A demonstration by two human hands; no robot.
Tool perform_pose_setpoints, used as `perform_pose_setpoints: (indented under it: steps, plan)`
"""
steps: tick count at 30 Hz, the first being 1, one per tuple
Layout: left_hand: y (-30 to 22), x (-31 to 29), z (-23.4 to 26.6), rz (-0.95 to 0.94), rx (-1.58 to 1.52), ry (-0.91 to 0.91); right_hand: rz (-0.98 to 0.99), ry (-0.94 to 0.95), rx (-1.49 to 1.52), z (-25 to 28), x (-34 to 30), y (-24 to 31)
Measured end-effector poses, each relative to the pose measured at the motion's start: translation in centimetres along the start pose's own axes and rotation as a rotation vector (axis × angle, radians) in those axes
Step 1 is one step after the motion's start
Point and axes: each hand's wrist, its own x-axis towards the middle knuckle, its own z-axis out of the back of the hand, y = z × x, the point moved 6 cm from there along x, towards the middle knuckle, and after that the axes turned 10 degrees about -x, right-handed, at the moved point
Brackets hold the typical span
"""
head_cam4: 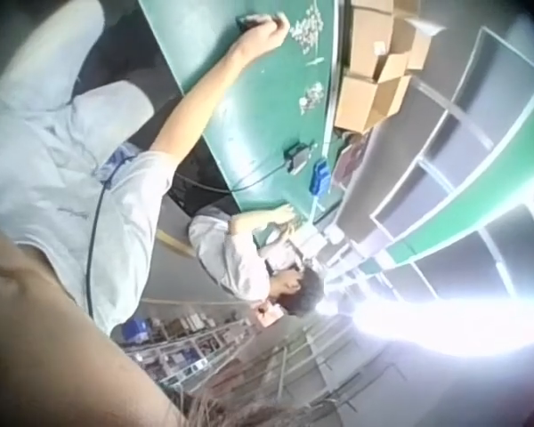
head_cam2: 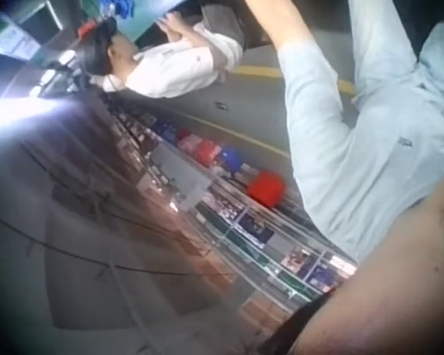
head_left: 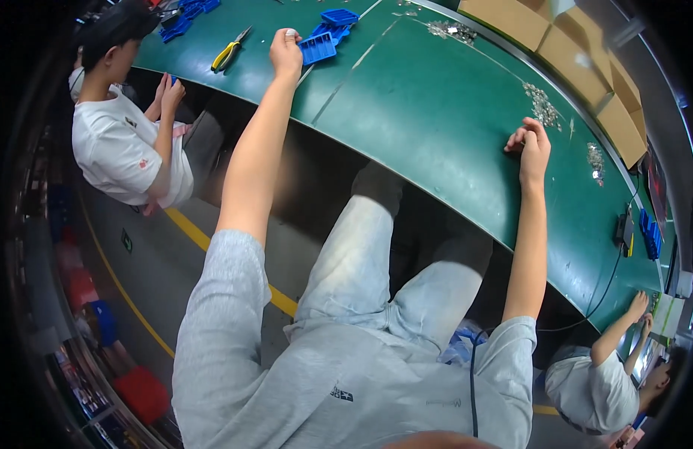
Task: Assembling metal contacts into blue plastic battery holders on a factory assembly line.
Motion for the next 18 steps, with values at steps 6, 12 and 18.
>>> perform_pose_setpoints:
  steps: [6,12,18]
  plan:
    - [-0.6,-0.5,-0.8,0.049,0.159,-0.071,0.058,-0.041,0.111,1.1,-0.1,0.2]
    - [-2.4,-1.3,-0.9,-0.008,0.409,-0.087,0.202,-0.277,0.047,0.8,-1.5,3.0]
    - [-2.9,-1.3,-3.4,-0.123,0.474,-0.018,1.266,-0.496,-0.279,-0.4,-7.7,11.8]
